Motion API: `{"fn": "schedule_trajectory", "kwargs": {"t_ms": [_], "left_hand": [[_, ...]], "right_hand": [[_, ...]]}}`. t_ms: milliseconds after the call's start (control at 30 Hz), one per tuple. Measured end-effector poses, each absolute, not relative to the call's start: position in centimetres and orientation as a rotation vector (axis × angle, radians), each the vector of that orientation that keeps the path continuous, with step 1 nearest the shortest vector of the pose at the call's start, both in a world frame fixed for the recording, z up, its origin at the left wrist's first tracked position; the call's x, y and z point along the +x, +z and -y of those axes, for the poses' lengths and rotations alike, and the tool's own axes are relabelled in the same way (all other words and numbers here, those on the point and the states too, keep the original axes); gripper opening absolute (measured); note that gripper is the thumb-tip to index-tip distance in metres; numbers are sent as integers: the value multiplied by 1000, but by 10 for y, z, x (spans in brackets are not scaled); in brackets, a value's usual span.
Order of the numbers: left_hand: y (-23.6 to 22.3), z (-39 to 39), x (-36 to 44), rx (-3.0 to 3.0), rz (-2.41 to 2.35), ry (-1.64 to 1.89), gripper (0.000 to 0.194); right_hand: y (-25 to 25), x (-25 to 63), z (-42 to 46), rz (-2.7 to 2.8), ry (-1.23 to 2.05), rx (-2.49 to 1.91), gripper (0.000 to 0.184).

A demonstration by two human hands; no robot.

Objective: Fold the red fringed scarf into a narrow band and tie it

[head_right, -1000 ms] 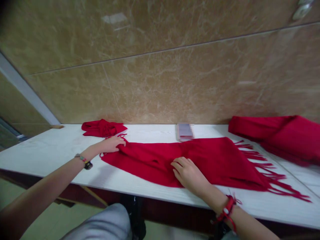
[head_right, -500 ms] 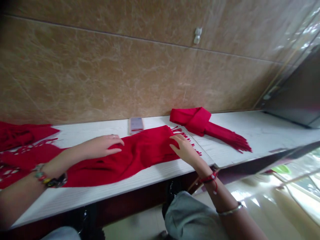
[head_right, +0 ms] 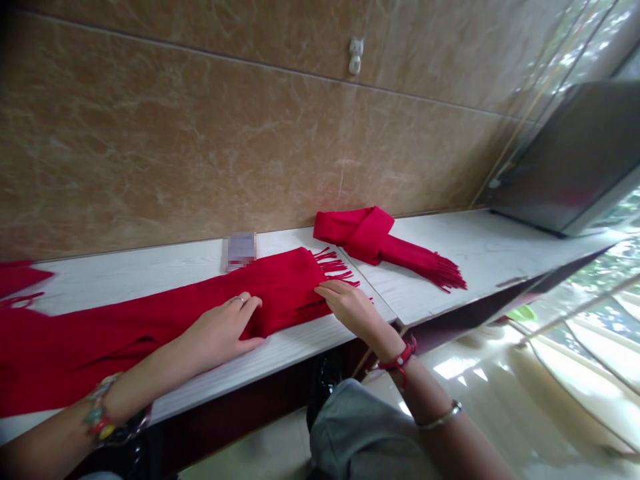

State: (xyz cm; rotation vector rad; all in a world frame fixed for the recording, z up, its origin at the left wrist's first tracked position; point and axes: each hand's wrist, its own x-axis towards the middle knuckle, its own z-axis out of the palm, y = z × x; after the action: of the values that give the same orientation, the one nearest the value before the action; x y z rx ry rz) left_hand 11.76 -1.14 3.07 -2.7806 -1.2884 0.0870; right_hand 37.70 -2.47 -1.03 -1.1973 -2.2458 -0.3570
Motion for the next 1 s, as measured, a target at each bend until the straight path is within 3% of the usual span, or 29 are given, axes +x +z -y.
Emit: {"fn": "schedule_trajectory", "kwargs": {"t_ms": [133,233,533,667,800,1000], "left_hand": [[21,20,120,-2648,1304,108,46],[17,18,116,-2601,1269,122,53],[59,21,100,-2508,1334,0,41],[41,29,109,-2579,1274,151,40],[17,36,118,-2549,1208,29,37],[30,29,113,-2591,1205,31,36]], "right_hand": [[-12,380,28,2175,-308,-1303,39],[-13,380,29,2194,-348,-1294,39],[-18,395,27,2234,-577,-1111,27],[-17,392,29,2281,-572,-1096,28],[-10,383,33,2304,-580,-1035,24],[-16,383,26,2208,-591,-967,21]]}}
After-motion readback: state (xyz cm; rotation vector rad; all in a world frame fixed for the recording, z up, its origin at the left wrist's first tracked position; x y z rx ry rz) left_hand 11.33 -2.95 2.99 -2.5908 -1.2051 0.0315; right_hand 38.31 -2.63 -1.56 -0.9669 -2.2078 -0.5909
